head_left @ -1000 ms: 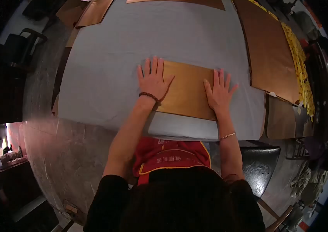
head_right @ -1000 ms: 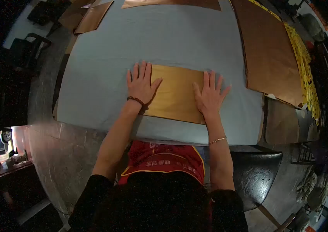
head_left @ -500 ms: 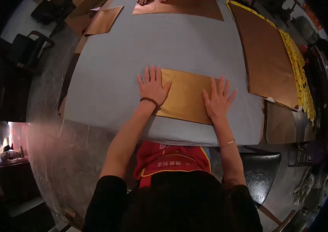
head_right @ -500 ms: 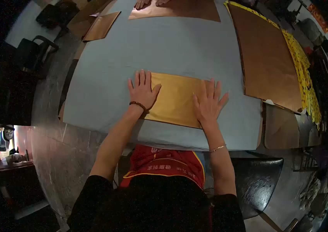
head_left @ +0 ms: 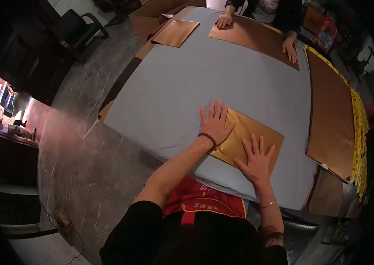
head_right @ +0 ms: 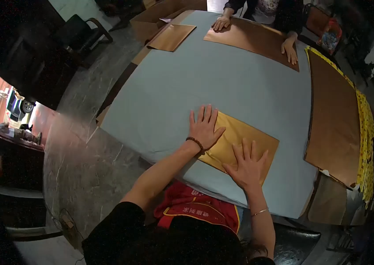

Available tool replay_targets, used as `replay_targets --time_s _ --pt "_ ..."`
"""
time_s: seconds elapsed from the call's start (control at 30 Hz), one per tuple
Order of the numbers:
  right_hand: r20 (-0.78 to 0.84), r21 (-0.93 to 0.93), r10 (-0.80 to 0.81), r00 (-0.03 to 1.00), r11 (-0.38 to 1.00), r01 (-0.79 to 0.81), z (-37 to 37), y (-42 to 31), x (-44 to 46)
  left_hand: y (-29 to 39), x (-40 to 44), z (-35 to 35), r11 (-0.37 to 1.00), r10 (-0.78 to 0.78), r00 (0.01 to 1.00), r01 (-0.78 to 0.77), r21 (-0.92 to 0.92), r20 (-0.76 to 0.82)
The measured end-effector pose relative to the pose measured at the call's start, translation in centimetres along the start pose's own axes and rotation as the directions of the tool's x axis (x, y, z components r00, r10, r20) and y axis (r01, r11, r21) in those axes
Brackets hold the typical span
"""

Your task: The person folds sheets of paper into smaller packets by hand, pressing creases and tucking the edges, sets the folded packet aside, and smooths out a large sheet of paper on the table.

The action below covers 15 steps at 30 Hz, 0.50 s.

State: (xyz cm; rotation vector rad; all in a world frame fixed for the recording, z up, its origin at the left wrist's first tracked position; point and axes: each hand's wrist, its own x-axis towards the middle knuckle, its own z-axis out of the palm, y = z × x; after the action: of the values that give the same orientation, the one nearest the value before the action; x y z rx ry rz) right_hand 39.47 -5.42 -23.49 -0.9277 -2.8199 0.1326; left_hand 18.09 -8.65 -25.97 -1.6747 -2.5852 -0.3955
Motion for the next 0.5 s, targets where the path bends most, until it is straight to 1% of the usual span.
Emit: replay_targets --time_s 0.07,0.1,0.17,0.2,0.27,0.3,0.33,0.4,0.47,0.5 --pt "0.000 0.001 -0.015 1.000 1.000 0.015 -0.1 0.0 0.0 -0.1 -0.1 0.1 0.998 0.012 1.000 -0.013 -0.062 -0.017" --pt "0.004 0.003 -0.024 1.000 1.000 0.024 -0.2 -0.1 0.0 -0.2 -0.1 0.3 0.998 0.011 1.000 -0.012 -0.062 -0.021" --pt "0.006 0.020 -0.018 1.000 1.000 0.017 -0.6 -0.2 0.0 -0.4 -0.3 0.7 0.995 0.049 0.987 -0.062 -0.079 -0.155" --pt "0.013 0.040 -0.009 1.000 0.999 0.008 -0.7 -0.3 0.1 -0.4 -0.6 0.3 0.995 0.051 0.986 -0.064 -0.077 -0.160" --pt "0.006 0.039 -0.006 1.000 0.999 0.006 -0.7 -0.3 0.1 -0.4 -1.6 -0.3 0.985 0.071 0.979 -0.099 -0.138 -0.193" --pt "0.006 0.039 -0.004 1.000 0.999 0.004 -0.7 -0.3 0.1 -0.1 -2.2 -1.5 0.993 0.055 0.976 -0.075 -0.087 -0.211" --pt "0.003 0.039 -0.002 1.000 0.999 0.002 -0.7 -0.3 0.1 0.2 -2.6 -2.2 0.993 0.058 0.976 -0.078 -0.086 -0.212" --pt "0.008 0.042 0.003 1.000 0.999 -0.004 -0.6 -0.3 0.1 0.4 -3.4 -3.0 0.994 -0.064 0.998 0.063 -0.087 -0.011" --pt "-0.006 0.040 -0.009 1.000 0.999 0.009 -0.5 -0.3 0.0 0.3 -3.7 -2.8 0.993 -0.080 0.996 0.077 -0.086 -0.035" --pt "-0.022 0.035 -0.023 0.999 0.999 0.024 -0.5 -0.2 0.0 0.3 -3.5 -3.1 0.957 -0.136 0.991 0.135 -0.256 0.013"
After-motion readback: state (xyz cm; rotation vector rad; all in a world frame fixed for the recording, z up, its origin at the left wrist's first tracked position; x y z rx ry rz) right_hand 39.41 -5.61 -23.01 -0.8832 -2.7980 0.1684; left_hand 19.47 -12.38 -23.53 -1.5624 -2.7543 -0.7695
